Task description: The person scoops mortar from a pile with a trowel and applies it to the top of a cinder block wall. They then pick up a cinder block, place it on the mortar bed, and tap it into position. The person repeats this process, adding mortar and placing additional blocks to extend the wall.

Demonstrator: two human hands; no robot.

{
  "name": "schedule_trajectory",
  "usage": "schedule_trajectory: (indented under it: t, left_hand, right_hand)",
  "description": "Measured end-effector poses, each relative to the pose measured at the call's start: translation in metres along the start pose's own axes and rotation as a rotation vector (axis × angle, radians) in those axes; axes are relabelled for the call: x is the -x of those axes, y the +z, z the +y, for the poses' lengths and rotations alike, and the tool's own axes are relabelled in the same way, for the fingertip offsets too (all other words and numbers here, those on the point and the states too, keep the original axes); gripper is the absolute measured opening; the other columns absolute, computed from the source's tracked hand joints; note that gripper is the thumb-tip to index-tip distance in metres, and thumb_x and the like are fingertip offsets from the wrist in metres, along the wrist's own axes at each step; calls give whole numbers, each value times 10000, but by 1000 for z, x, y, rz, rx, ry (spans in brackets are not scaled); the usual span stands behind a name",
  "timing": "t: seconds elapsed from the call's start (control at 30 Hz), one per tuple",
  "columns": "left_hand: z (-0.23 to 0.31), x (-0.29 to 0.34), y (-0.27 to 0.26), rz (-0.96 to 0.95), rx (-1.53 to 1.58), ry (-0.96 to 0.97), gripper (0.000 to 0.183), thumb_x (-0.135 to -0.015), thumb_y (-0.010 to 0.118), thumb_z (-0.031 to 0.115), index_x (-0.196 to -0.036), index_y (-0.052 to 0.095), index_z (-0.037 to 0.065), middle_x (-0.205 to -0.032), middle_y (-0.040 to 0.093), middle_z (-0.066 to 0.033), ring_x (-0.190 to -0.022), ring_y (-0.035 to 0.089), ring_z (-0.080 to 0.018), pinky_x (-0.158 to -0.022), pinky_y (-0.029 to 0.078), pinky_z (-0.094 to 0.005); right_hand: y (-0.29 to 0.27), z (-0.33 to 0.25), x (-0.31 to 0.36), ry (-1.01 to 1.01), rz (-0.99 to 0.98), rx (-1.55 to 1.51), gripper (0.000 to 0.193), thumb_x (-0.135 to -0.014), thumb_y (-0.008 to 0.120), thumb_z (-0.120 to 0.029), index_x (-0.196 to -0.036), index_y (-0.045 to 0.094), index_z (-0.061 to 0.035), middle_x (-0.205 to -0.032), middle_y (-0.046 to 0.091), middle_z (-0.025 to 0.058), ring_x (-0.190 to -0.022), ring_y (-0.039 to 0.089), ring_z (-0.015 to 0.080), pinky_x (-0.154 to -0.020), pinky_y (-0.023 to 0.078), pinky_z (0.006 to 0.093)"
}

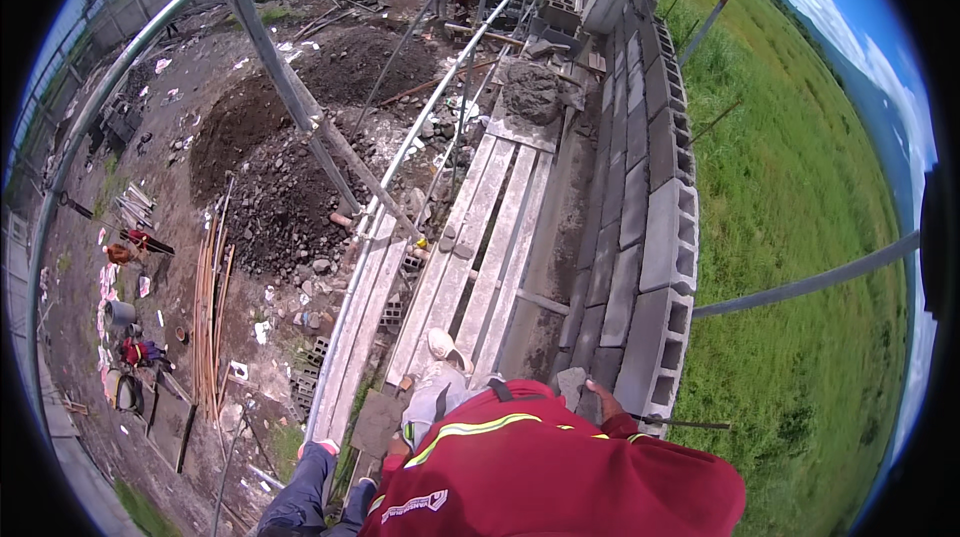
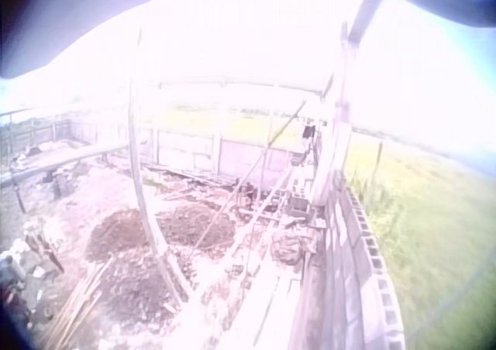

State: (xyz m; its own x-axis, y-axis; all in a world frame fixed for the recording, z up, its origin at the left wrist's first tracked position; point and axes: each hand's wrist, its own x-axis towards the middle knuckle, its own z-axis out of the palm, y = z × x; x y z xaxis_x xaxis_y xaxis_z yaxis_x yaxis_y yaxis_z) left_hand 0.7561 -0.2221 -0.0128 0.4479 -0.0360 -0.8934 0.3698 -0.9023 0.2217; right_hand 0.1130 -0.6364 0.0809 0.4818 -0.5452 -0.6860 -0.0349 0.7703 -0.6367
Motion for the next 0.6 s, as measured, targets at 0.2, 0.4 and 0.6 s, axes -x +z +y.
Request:
schedule_trajectory:
  t: [0.2,0.4,0.6]
  left_hand:
    - [107,-49,93,-131,232,119,291,-968,604,269,-1189,673,93,-1077,710,-86,-884,692,-212,-710,550,-377]
    - [227,-83,150,-188,475,221,227,-978,594,229,-1160,664,113,-1006,711,-43,-764,681,-185,-600,547,-357]
    - [326,-54,170,-124,305,89,172,-956,605,119,-1111,631,50,-863,633,-83,-600,605,-210,-455,460,-370]
  right_hand:
    - [49,-133,-77,140,-41,-525,641,-922,637,-439,-1451,525,-96,-1340,625,219,-1176,619,498,-916,521,656]
    - [52,-179,-91,-56,-7,-525,695,-923,638,-497,-1460,497,-80,-1322,628,227,-1166,627,489,-892,542,638]
    - [37,-97,-92,-135,291,-874,671,-913,646,-518,-1397,544,-65,-1233,683,194,-1073,678,444,-911,559,571]
